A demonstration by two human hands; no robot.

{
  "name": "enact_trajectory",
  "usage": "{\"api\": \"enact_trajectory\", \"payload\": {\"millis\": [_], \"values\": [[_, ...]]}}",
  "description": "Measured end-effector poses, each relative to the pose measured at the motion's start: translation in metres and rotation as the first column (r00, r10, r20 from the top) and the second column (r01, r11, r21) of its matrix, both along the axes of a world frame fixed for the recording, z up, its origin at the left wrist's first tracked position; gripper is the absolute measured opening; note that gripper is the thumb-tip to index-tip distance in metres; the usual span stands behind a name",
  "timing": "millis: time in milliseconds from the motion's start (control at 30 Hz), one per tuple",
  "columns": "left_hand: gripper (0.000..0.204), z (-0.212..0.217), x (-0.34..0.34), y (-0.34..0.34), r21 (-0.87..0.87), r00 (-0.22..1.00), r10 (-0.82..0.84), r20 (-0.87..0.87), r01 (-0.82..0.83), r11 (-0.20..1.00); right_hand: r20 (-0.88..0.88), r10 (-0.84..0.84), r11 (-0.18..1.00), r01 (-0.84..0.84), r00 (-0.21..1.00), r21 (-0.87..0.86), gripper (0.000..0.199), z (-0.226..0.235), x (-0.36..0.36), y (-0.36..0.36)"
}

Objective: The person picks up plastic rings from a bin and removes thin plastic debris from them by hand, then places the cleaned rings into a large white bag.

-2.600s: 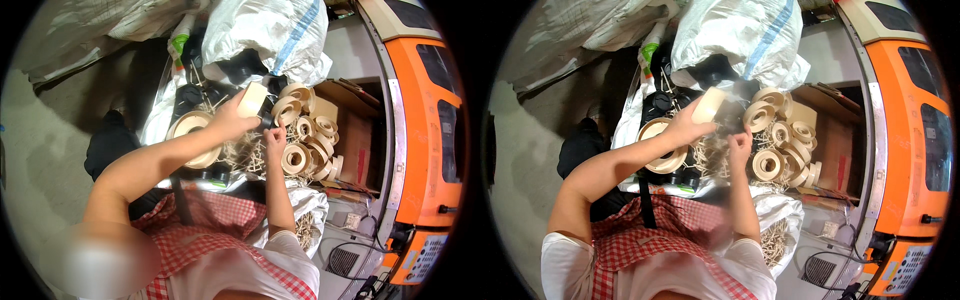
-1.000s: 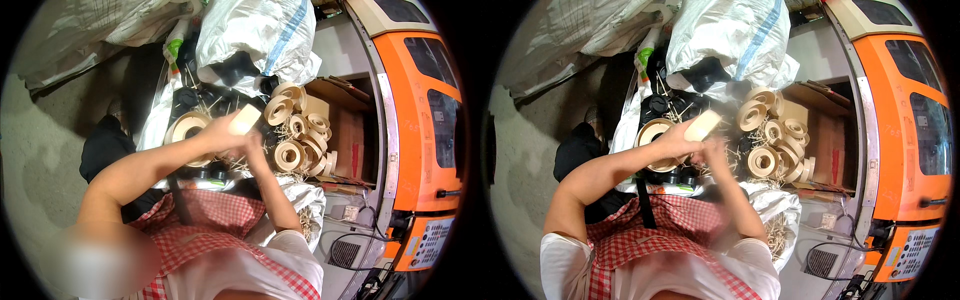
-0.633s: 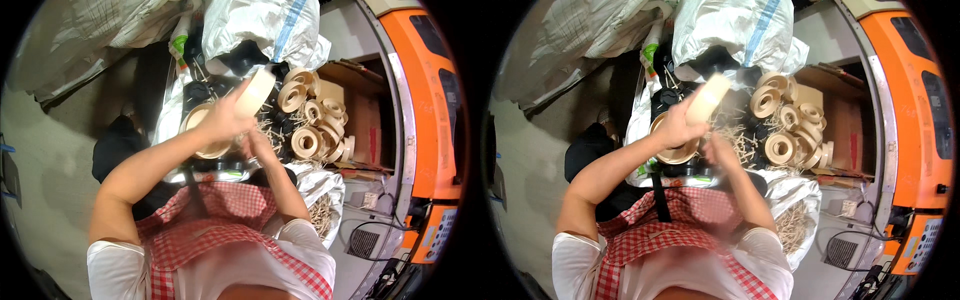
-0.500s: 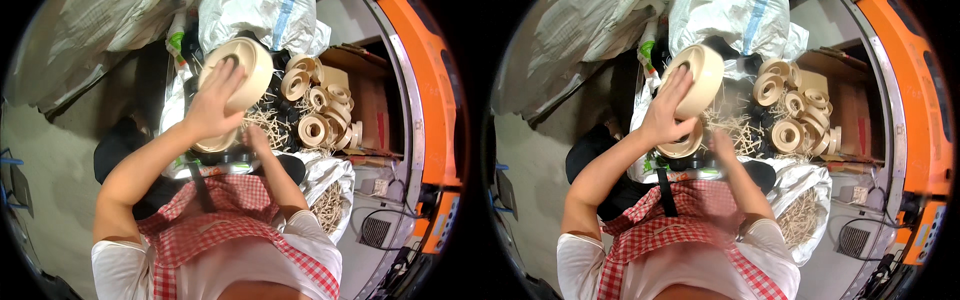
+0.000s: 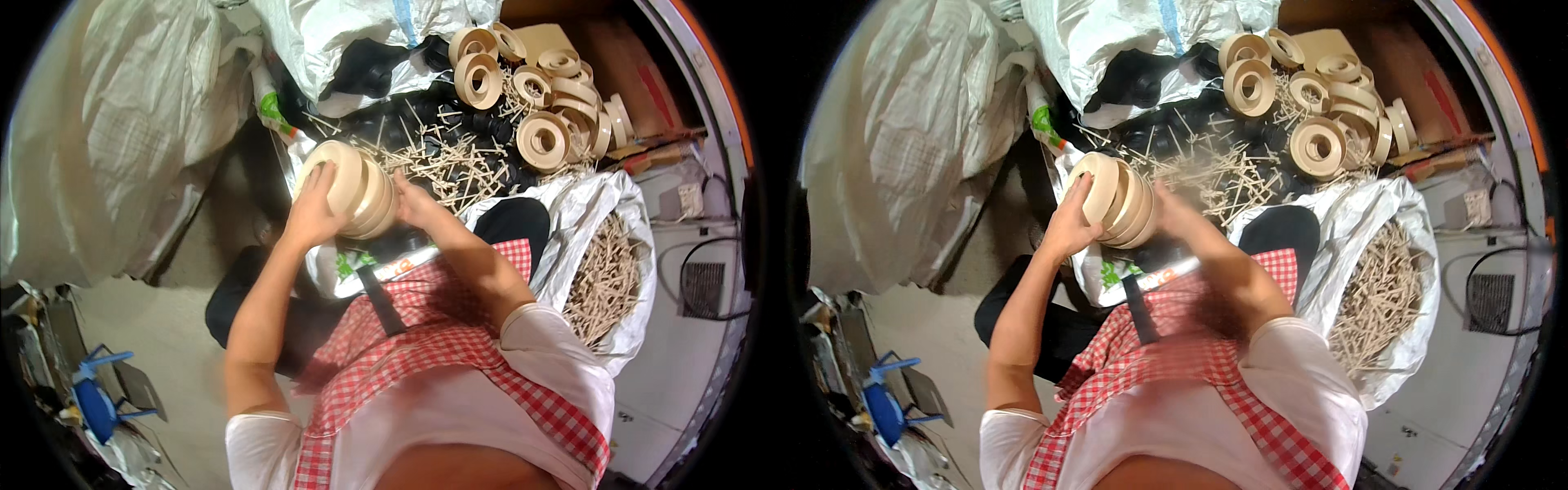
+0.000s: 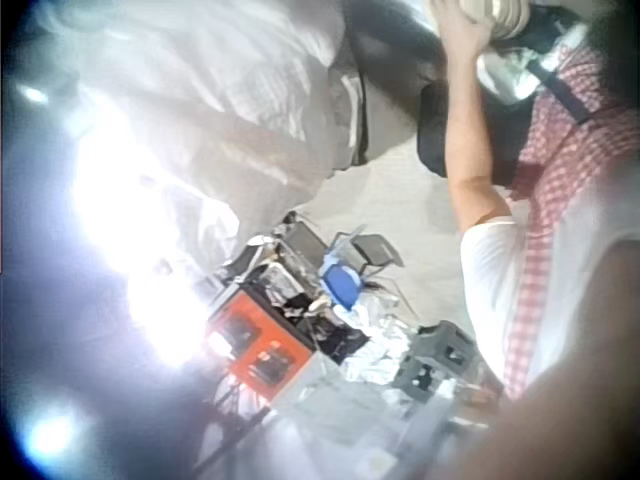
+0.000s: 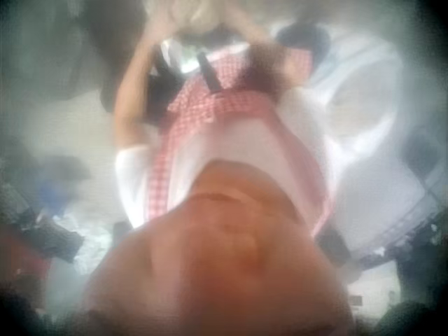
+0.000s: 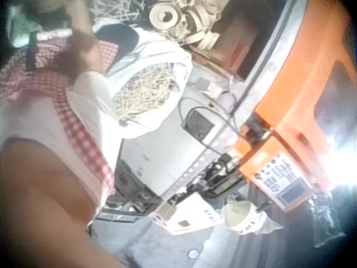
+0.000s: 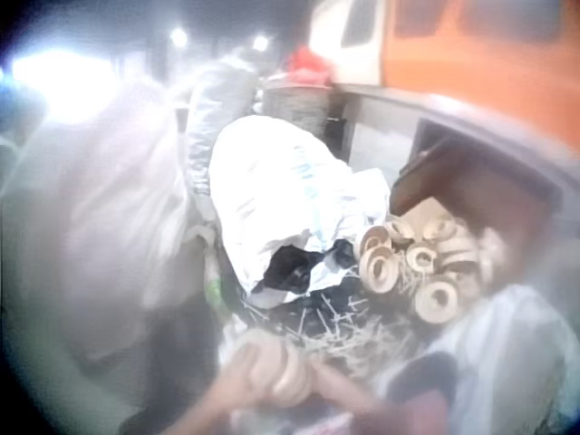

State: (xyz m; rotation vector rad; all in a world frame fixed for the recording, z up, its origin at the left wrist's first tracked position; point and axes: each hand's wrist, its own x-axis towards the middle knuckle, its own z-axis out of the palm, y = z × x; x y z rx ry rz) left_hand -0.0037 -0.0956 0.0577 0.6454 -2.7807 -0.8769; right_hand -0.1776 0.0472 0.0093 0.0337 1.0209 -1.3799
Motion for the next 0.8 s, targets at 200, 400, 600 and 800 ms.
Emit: {"api": "enact_trajectory", "payload": {"millis": [200, 400, 600, 800], "values": [[0.098, -0.017, 0.031, 0.003, 0.570, 0.955, 0.207, -0.214, -0.050, 0.820, 0.264, 0.016, 0.928, 0.084, 0.964, -0.362, 0.056, -0.014, 0.033, 0.000], [0.111, 0.077, 0.051, 0.032, 0.110, 0.894, 0.092, -0.438, -0.048, 0.993, -0.331, -0.480, 0.789, 0.235, 0.812, -0.568, 0.051, 0.058, 0.060, 0.010], [0.077, 0.152, 0.105, 0.058, 0.245, 0.886, -0.008, -0.463, 0.136, 0.960, -0.524, -0.845, 0.428, -0.447, 0.111, -0.786, 0.066, 0.208, 0.092, 0.025], [0.052, 0.322, 0.168, 0.044, 0.280, 0.548, 0.354, -0.758, -0.217, 0.935, -0.206, -0.955, 0.008, -0.675, 0.214, -0.737, 0.088, 0.368, 0.120, -0.115]]}}
